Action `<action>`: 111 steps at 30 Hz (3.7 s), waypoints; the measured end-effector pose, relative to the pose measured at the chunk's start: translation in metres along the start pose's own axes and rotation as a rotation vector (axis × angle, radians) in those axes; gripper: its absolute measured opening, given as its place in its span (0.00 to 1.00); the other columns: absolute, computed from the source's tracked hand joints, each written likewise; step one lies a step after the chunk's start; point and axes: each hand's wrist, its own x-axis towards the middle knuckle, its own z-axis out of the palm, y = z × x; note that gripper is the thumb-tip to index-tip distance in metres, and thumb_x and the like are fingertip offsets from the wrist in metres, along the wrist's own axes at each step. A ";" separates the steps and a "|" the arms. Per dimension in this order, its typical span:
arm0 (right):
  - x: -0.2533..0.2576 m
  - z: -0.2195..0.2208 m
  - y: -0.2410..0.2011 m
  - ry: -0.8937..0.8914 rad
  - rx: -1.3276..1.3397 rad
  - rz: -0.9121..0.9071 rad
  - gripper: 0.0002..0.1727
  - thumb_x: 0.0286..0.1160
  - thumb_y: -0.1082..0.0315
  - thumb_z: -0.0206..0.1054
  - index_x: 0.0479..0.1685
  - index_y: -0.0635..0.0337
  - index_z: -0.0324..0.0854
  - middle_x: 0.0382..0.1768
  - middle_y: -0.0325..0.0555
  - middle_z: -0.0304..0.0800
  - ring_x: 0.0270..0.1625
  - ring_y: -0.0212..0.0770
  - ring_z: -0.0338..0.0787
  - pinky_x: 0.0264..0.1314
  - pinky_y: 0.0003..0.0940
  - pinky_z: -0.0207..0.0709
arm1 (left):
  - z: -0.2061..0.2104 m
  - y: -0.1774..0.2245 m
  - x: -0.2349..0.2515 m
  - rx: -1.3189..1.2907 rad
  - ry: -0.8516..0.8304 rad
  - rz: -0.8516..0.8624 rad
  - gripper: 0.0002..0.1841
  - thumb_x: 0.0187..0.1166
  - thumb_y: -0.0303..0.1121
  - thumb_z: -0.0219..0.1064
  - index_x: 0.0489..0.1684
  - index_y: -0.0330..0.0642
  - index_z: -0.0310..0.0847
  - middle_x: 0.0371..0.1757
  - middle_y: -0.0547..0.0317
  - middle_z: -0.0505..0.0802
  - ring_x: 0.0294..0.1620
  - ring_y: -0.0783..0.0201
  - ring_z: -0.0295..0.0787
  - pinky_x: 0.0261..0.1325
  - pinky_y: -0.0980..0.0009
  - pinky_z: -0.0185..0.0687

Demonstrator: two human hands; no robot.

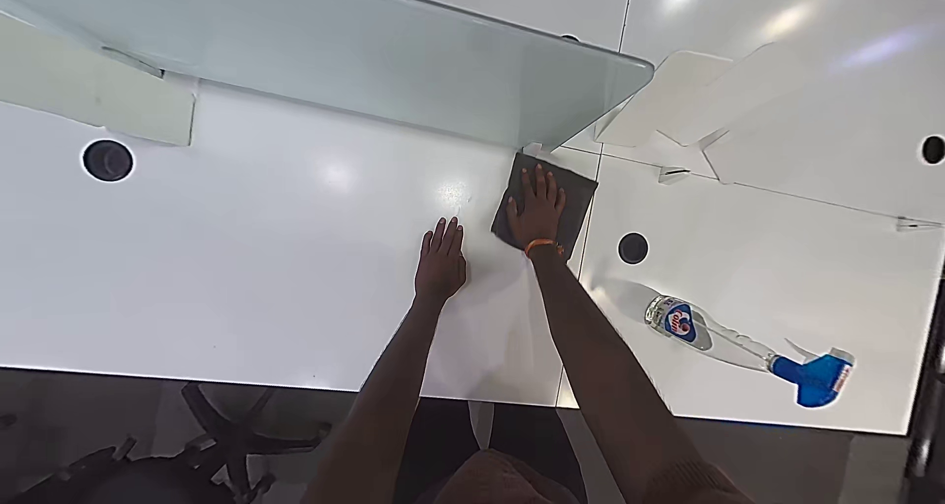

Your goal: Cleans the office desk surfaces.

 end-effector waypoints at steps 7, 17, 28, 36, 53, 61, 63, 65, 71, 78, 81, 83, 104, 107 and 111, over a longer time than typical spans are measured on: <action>0.030 0.006 0.003 0.163 0.104 0.013 0.28 0.79 0.57 0.52 0.80 0.36 0.78 0.89 0.40 0.66 0.94 0.52 0.56 0.92 0.64 0.42 | 0.007 -0.004 -0.001 0.019 0.077 0.026 0.30 0.82 0.34 0.43 0.86 0.43 0.68 0.92 0.57 0.67 0.95 0.53 0.52 0.90 0.46 0.50; -0.121 0.015 -0.038 -0.023 0.246 -0.110 0.28 0.78 0.66 0.59 0.81 0.50 0.76 0.91 0.48 0.61 0.95 0.58 0.50 0.92 0.71 0.39 | 0.007 -0.003 -0.003 0.004 0.084 0.034 0.31 0.81 0.34 0.42 0.87 0.44 0.67 0.93 0.61 0.65 0.96 0.54 0.49 0.91 0.46 0.46; -0.332 0.031 0.043 -0.023 0.123 -0.172 0.29 0.79 0.52 0.52 0.81 0.38 0.78 0.86 0.41 0.73 0.89 0.59 0.66 0.84 0.75 0.52 | 0.009 -0.008 -0.002 0.025 0.094 0.021 0.31 0.81 0.34 0.42 0.86 0.47 0.68 0.93 0.64 0.65 0.96 0.57 0.49 0.92 0.48 0.46; -0.113 0.008 0.070 0.000 0.045 0.072 0.40 0.82 0.37 0.46 0.95 0.36 0.52 0.97 0.40 0.42 0.98 0.53 0.37 0.91 0.72 0.34 | 0.010 -0.007 -0.002 0.011 0.105 0.022 0.31 0.79 0.34 0.42 0.85 0.47 0.70 0.92 0.63 0.67 0.95 0.56 0.52 0.91 0.49 0.49; -0.157 0.027 -0.013 0.019 0.134 -0.013 0.36 0.81 0.56 0.50 0.94 0.38 0.57 0.96 0.42 0.47 0.98 0.54 0.38 0.91 0.73 0.31 | 0.009 -0.011 -0.002 -0.003 0.140 0.050 0.30 0.80 0.32 0.43 0.84 0.48 0.71 0.91 0.63 0.69 0.94 0.57 0.53 0.90 0.49 0.49; -0.374 0.044 -0.042 -0.158 0.132 -0.194 0.34 0.74 0.55 0.55 0.86 0.33 0.72 0.87 0.42 0.70 0.90 0.60 0.65 0.85 0.74 0.50 | 0.011 -0.010 0.000 0.006 0.139 0.052 0.30 0.80 0.32 0.43 0.84 0.48 0.71 0.91 0.65 0.69 0.95 0.58 0.52 0.90 0.50 0.50; -0.399 0.046 -0.039 -0.183 0.143 -0.217 0.35 0.73 0.54 0.56 0.86 0.33 0.71 0.88 0.39 0.69 0.90 0.57 0.65 0.85 0.72 0.50 | 0.009 -0.012 0.001 0.002 0.135 0.050 0.30 0.80 0.32 0.43 0.84 0.48 0.71 0.91 0.65 0.69 0.95 0.58 0.52 0.90 0.50 0.50; -0.406 0.047 -0.032 -0.196 0.147 -0.235 0.35 0.74 0.52 0.55 0.87 0.33 0.70 0.89 0.38 0.68 0.91 0.55 0.64 0.87 0.70 0.48 | 0.009 -0.012 0.000 -0.010 0.142 0.054 0.30 0.80 0.31 0.43 0.83 0.48 0.72 0.91 0.64 0.70 0.94 0.57 0.54 0.90 0.50 0.51; -0.344 0.043 -0.035 -0.176 0.092 -0.168 0.35 0.77 0.40 0.51 0.88 0.29 0.68 0.90 0.39 0.64 0.92 0.56 0.60 0.87 0.71 0.47 | 0.010 -0.012 0.000 -0.014 0.157 0.052 0.29 0.79 0.31 0.44 0.82 0.48 0.73 0.90 0.64 0.71 0.94 0.57 0.55 0.89 0.50 0.52; -0.224 0.038 -0.046 -0.129 0.097 -0.150 0.40 0.80 0.38 0.47 0.96 0.30 0.50 0.98 0.36 0.39 0.98 0.50 0.34 0.91 0.72 0.30 | 0.014 -0.014 0.000 -0.040 0.212 0.068 0.28 0.78 0.31 0.46 0.79 0.43 0.75 0.90 0.55 0.71 0.94 0.53 0.55 0.90 0.51 0.51; -0.217 0.043 -0.054 -0.102 0.058 -0.126 0.38 0.84 0.41 0.43 0.96 0.33 0.48 0.98 0.37 0.38 0.98 0.50 0.33 0.91 0.71 0.27 | 0.015 -0.016 0.000 -0.049 0.244 0.058 0.28 0.79 0.31 0.47 0.79 0.44 0.75 0.91 0.55 0.69 0.95 0.51 0.52 0.91 0.48 0.48; -0.242 0.047 -0.065 -0.077 0.055 -0.101 0.38 0.84 0.44 0.43 0.97 0.38 0.48 0.98 0.40 0.38 0.98 0.52 0.33 0.91 0.72 0.27 | 0.017 -0.015 -0.004 -0.057 0.269 0.039 0.27 0.79 0.31 0.46 0.78 0.45 0.76 0.91 0.55 0.69 0.95 0.50 0.51 0.92 0.44 0.45; -0.351 0.037 0.053 -0.073 -0.065 -0.044 0.42 0.77 0.35 0.44 0.92 0.40 0.61 0.93 0.49 0.55 0.95 0.60 0.51 0.89 0.74 0.36 | -0.009 -0.076 -0.114 0.084 0.099 -0.157 0.32 0.82 0.38 0.38 0.90 0.51 0.62 0.96 0.60 0.57 0.97 0.51 0.41 0.91 0.37 0.37; -0.295 0.033 0.038 -0.078 -0.055 -0.018 0.42 0.78 0.34 0.43 0.93 0.39 0.58 0.95 0.49 0.50 0.96 0.59 0.45 0.90 0.74 0.33 | -0.011 -0.077 -0.115 0.087 0.090 -0.166 0.33 0.82 0.38 0.38 0.91 0.52 0.60 0.96 0.62 0.57 0.97 0.51 0.40 0.91 0.37 0.37; -0.204 0.028 0.015 -0.038 -0.009 0.022 0.39 0.83 0.39 0.44 0.96 0.37 0.50 0.97 0.42 0.39 0.98 0.53 0.35 0.90 0.75 0.30 | -0.011 -0.078 -0.114 0.075 0.104 -0.164 0.33 0.81 0.37 0.39 0.91 0.54 0.61 0.96 0.64 0.58 0.97 0.53 0.41 0.91 0.39 0.38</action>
